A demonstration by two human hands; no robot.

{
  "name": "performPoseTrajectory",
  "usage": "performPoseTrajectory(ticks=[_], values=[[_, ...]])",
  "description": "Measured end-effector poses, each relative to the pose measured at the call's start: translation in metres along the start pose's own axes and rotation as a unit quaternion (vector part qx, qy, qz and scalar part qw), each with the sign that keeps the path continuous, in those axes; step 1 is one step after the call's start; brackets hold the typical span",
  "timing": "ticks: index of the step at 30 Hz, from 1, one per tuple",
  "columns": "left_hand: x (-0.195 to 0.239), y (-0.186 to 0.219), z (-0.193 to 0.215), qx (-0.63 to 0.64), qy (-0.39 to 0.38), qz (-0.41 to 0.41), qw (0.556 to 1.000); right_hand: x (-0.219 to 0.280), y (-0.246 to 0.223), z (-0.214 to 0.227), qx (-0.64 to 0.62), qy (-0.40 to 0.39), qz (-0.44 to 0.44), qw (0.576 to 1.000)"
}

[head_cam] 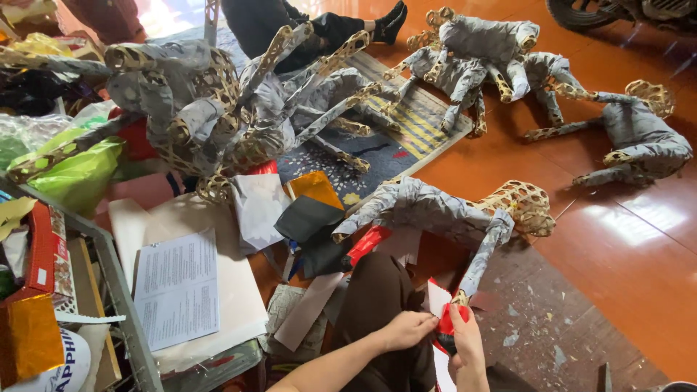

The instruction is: Decorating paper giraffe figures with colored paper and glue.

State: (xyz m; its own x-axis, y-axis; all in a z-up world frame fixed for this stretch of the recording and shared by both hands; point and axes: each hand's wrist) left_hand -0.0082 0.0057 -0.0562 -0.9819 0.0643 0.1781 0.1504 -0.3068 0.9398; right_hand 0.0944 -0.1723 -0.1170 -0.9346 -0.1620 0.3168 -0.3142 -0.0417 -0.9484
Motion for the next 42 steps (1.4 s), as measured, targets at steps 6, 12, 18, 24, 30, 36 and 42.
performPoseTrajectory(ticks=[6,12,18,24,30,36,42], values=[[0.006,0.049,0.002,0.088,-0.026,0.012,0.996,0.045,-0.064,-0.019,-0.058,0.009,-0.097,0.994],[-0.025,-0.005,-0.017,0.054,0.009,-0.016,0.998,0.039,-0.052,-0.019,-0.068,0.012,-0.092,0.993],[-0.039,0.052,0.03,0.112,0.294,-0.069,0.947,0.054,-0.071,-0.026,-0.001,0.015,0.006,1.0],[-0.062,0.154,0.035,0.036,0.258,-0.057,0.964,0.084,-0.092,-0.038,0.531,0.157,0.297,0.777],[-0.057,0.164,-0.027,0.0,0.017,-0.35,0.936,-0.032,0.074,0.01,-0.324,0.054,0.225,0.917],[-0.043,0.07,-0.039,-0.066,0.301,-0.236,0.922,0.039,-0.037,0.011,-0.083,0.152,0.054,0.983],[-0.06,0.026,-0.029,0.633,-0.16,0.144,0.744,0.025,-0.023,0.007,-0.25,0.141,0.039,0.957]])
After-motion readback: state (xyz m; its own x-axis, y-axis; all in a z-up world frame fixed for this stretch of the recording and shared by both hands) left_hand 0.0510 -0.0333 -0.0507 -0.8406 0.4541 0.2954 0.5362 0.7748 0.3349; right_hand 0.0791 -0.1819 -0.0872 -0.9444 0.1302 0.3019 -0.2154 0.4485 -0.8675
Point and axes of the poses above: each hand's wrist, its own x-axis away from the middle knuckle, its own z-axis out of the back of the hand, y = z × x, and after that the axes turned 5 degrees about x, right-handed
